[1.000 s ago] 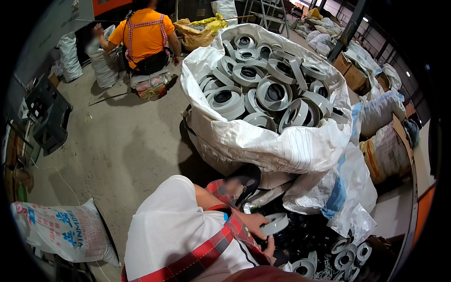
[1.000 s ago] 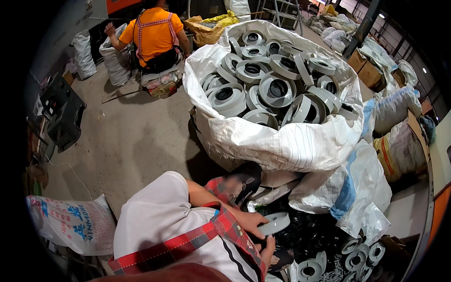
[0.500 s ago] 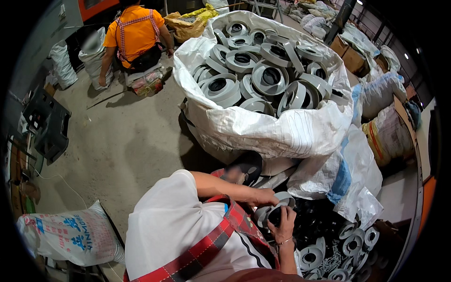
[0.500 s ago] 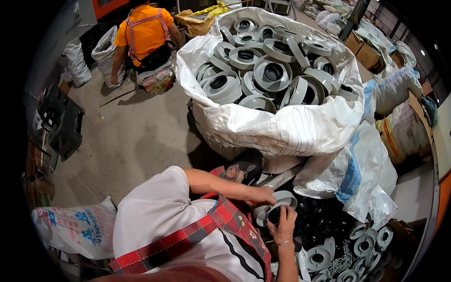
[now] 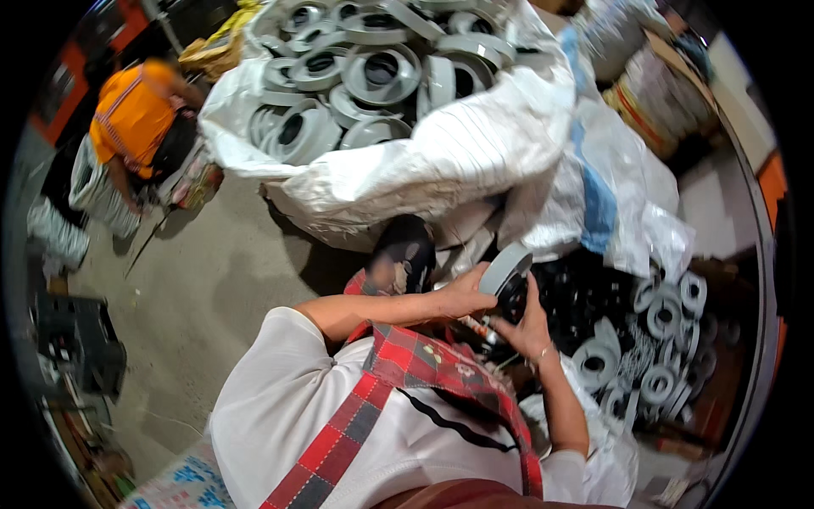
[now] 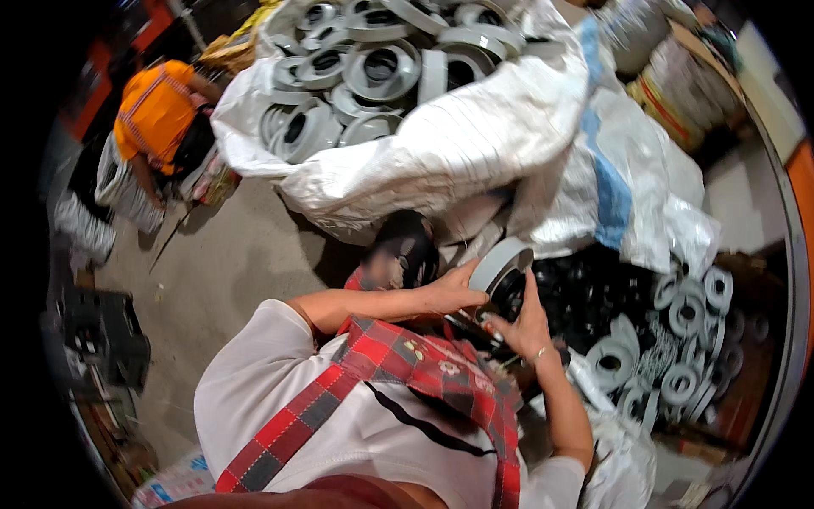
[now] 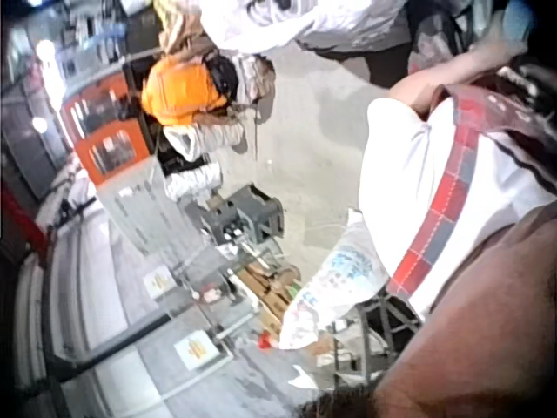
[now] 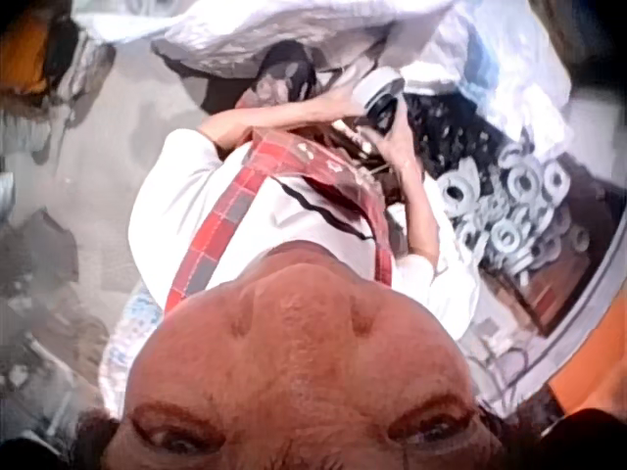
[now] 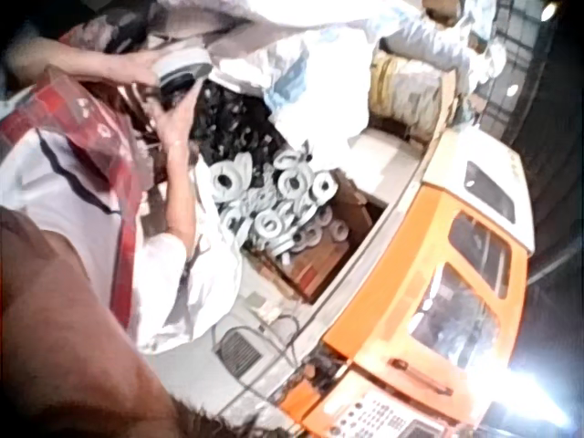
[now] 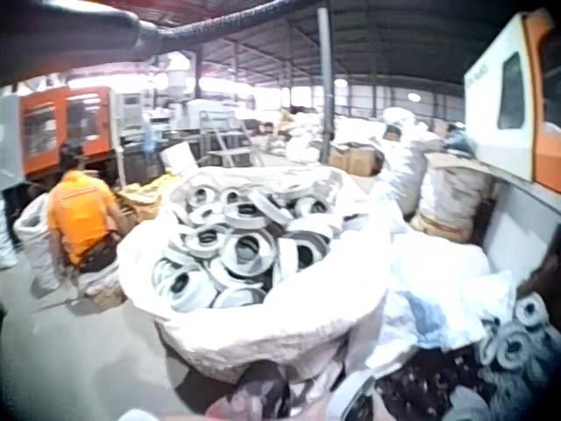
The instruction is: The person sits on the floor and repeatedly picks up a white circular plastic part and a black circular plastic part. They insert the black part into the center of the white part and place the assembled unit into a large white sack. This process is repeated continuously throughout the video.
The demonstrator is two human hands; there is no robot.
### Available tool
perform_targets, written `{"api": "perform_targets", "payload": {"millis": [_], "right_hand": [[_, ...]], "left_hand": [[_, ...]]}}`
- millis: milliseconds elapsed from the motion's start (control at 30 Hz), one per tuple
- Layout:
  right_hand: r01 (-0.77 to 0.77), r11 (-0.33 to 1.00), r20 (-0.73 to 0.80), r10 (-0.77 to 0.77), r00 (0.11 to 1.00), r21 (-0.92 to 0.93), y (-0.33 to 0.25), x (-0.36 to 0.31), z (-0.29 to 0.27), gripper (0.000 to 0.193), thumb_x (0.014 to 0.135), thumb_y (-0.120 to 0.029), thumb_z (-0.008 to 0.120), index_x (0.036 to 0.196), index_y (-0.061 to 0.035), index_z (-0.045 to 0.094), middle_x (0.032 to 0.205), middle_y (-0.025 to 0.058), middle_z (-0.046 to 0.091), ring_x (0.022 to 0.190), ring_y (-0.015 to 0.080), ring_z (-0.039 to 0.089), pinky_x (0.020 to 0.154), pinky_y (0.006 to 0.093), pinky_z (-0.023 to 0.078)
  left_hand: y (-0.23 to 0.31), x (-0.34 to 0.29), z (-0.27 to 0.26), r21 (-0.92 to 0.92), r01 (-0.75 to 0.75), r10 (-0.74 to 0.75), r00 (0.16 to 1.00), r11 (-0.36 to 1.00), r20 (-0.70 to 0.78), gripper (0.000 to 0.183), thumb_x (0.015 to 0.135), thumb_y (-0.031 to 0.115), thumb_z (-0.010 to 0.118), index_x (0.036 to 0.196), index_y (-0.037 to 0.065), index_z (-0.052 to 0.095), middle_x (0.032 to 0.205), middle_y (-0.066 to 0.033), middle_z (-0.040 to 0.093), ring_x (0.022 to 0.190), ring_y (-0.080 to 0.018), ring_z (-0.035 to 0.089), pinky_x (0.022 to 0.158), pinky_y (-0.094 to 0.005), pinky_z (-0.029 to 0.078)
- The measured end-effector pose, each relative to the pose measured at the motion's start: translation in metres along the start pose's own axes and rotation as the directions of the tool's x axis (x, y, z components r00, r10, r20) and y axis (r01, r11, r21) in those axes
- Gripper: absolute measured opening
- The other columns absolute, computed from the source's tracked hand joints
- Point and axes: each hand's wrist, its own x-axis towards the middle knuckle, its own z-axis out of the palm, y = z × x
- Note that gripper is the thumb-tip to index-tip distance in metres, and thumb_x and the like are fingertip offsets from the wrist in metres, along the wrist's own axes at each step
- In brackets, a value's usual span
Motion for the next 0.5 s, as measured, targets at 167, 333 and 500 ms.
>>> {"api": "perform_targets", "payload": {"millis": [167,333,500], "right_hand": [[-0.428,0.872,0.242,0.374,0.896,0.236,0.006,0.002,-0.028,0.053,0.084,-0.044,0.061,0.104,0.0043,0.054,0.071,0.0129,0.065,0.060,0.0180,0.064,0.051,0.0272,0.051],[-0.523,0.420,0.518,0.136,0.845,0.742,-0.014,-0.007,-0.015,0.059,0.089,-0.052,0.048,0.103,0.0045,0.055,0.083,0.0192,0.063,0.064,0.0245,0.062,0.065,0.0380,0.053],[0.085,0.949,-0.129,-0.130,0.983,-0.304,0.031,-0.004,-0.060,0.061,0.079,-0.046,0.064,0.113,0.0031,0.053,0.097,0.0207,0.062,0.082,0.0348,0.061,0.075,0.0371,0.050]], "left_hand": [[0.015,0.001,0.011,0.253,-0.113,0.128,0.991,0.961,-0.045,0.061,0.073,0.006,0.060,0.129,0.001,0.038,0.103,-0.0049,0.054,0.089,-0.0114,0.051,0.076,-0.0271,0.046],[0.039,-0.015,0.019,0.658,-0.329,0.281,0.942,0.677,0.182,0.067,0.076,0.006,0.061,0.133,-0.003,0.028,0.112,-0.0174,0.056,0.100,-0.0233,0.058,0.087,-0.0348,0.046],[0.180,0.041,0.016,0.932,-0.362,0.687,0.685,0.030,0.243,0.067,0.078,0.010,0.065,0.136,0.002,0.033,0.132,-0.0197,0.044,0.119,-0.0312,0.046,0.098,-0.0357,0.037]]}}
